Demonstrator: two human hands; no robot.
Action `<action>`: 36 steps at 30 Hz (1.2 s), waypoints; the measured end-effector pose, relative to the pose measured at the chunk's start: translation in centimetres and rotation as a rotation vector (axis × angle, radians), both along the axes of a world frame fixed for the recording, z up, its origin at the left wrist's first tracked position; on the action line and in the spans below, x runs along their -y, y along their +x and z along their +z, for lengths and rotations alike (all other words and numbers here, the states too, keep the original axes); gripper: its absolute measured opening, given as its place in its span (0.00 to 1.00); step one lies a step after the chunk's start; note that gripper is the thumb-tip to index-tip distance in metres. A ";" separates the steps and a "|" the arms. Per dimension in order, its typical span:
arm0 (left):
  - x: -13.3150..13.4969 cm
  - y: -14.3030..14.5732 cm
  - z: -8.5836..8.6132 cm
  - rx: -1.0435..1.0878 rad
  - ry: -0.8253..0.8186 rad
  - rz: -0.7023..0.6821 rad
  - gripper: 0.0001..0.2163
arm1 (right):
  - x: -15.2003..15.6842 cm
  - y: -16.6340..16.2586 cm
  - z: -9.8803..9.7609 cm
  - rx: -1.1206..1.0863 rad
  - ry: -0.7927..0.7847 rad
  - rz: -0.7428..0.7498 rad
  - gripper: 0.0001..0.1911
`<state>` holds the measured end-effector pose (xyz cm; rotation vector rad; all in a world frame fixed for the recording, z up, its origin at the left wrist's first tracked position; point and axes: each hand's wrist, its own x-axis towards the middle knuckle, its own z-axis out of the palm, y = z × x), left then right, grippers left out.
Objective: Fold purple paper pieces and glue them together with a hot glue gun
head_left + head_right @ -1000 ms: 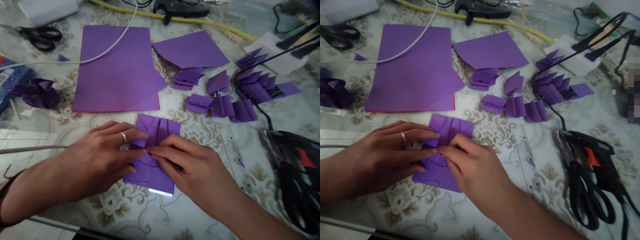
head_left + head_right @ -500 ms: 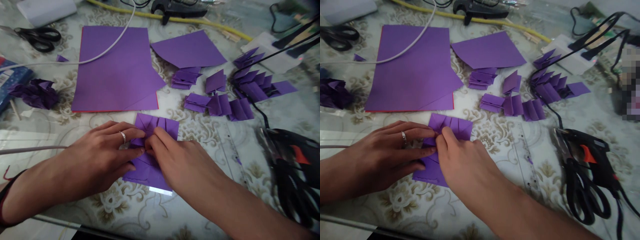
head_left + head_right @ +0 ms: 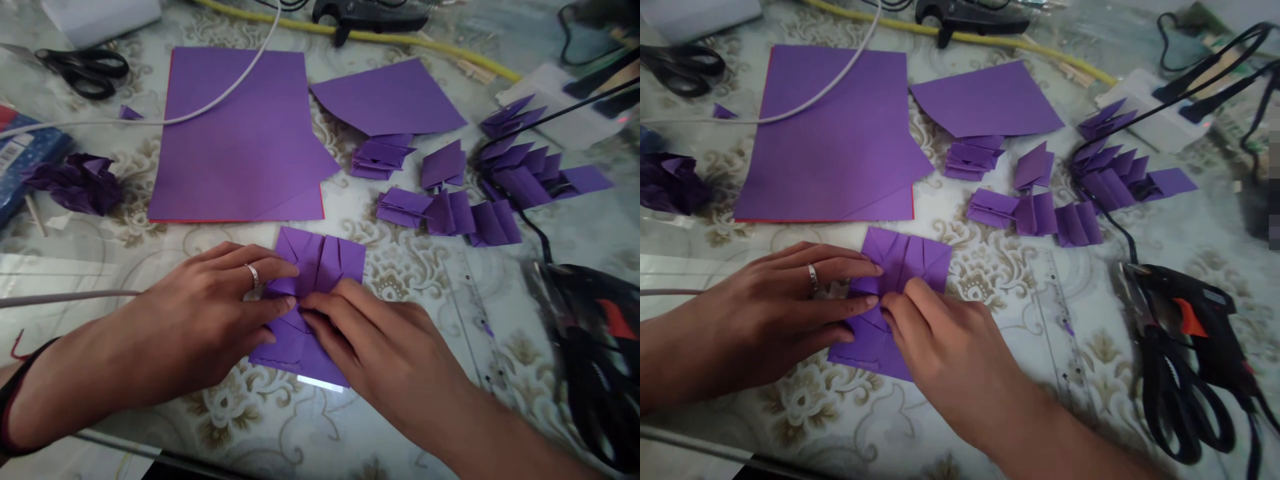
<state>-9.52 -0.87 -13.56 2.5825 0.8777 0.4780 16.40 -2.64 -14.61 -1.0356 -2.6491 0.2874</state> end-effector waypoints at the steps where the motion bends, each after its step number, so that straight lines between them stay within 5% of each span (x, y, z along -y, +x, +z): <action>1: 0.0 0.0 0.0 0.002 -0.002 0.003 0.09 | 0.3 0.3 0.0 -0.007 0.007 0.010 0.15; 21: 0.1 0.9 0.1 -0.016 0.004 0.023 0.06 | 1.9 2.0 -0.9 -0.024 -0.040 0.041 0.21; 36: -0.5 3.9 0.3 0.061 -0.025 0.131 0.11 | -0.7 2.9 0.3 0.007 0.010 0.192 0.19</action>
